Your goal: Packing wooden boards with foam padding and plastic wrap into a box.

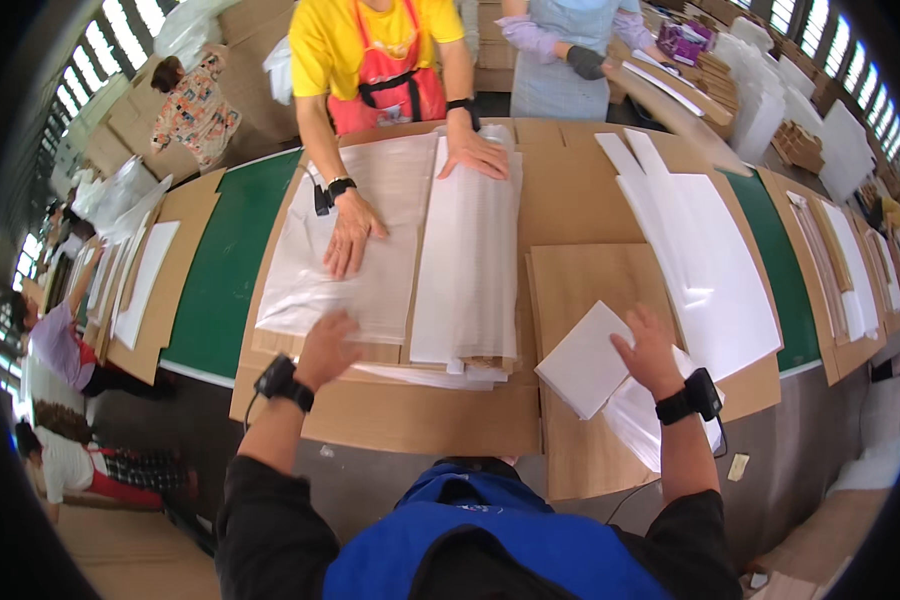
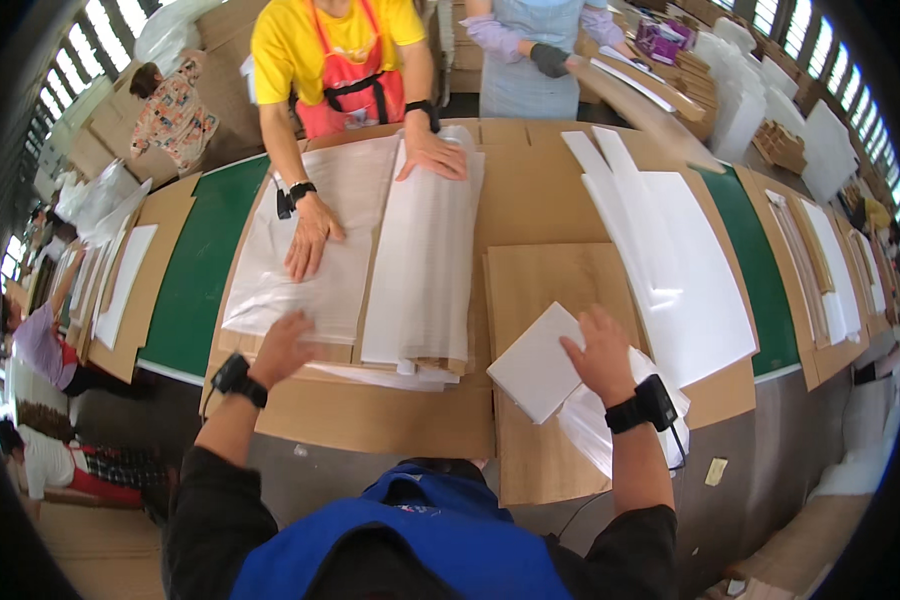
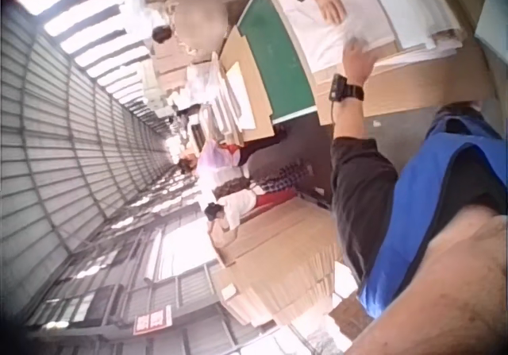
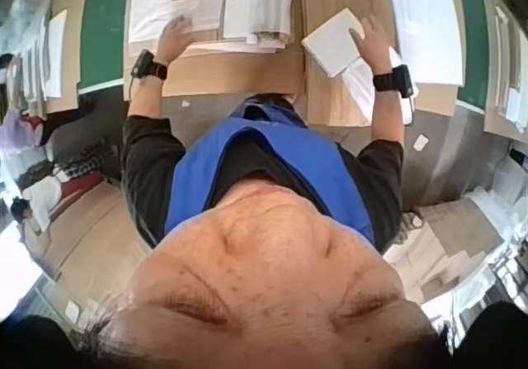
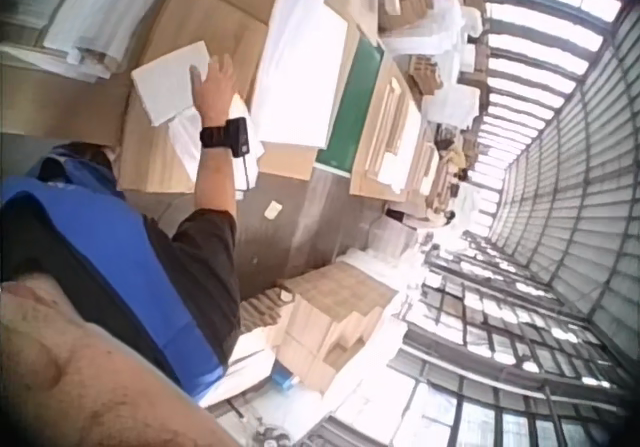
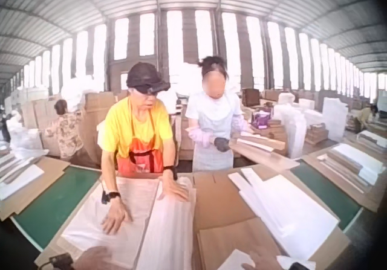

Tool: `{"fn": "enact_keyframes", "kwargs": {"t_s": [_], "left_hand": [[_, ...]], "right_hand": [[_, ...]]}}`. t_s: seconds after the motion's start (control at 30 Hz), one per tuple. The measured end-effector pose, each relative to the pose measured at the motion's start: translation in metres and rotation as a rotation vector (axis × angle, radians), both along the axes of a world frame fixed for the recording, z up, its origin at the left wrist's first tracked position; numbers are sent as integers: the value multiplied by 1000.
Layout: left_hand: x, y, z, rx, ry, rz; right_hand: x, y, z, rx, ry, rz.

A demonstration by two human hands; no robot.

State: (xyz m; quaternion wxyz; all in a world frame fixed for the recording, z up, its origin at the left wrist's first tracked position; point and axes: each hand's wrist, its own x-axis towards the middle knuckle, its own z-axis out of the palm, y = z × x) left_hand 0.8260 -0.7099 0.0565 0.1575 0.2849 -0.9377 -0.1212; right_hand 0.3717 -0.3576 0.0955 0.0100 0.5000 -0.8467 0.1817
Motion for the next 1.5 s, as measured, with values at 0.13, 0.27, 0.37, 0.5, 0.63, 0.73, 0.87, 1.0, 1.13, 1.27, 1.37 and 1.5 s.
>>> {"fn": "enact_keyframes", "kwargs": {"t_s": [0.13, 0.27, 0.37, 0.5, 0.63, 0.73, 0.87, 1.0, 1.13, 1.27, 1.37, 1.5], "left_hand": [[-18, 2, 39, 67, 203, -69], [-17, -52, 41, -111, 121, 156], [-10, -64, 9, -22, 9, 96], [-40, -58, 14, 156, 3, 4], [-69, -49, 38, 136, 57, -99], [-72, -37, 74, 34, 119, -151], [-143, 34, 119, 158, 357, -459], [-253, 146, 114, 209, 297, -932], [-317, 167, 15, 229, -30, -698], [-322, 159, 14, 294, -3, -806], [-300, 149, 88, 201, 374, -819], [-196, 71, 93, -79, 542, -200]], "right_hand": [[3, -8, 0, -121, -58, 64], [7, 23, 52, -163, 220, -222], [24, 73, 36, -180, 130, -395], [32, 125, -59, 278, 98, -397], [11, 148, -89, 160, -98, -738], [47, 94, 6, -412, -56, -606], [59, 74, 49, -445, -23, -429], [48, 17, -11, 137, -217, -100], [-12, -12, 38, 133, -736, 303], [-116, -1, 33, -487, -373, -386], [-205, 16, -23, -244, 118, -641], [-225, -40, -41, 130, 154, -677]]}}
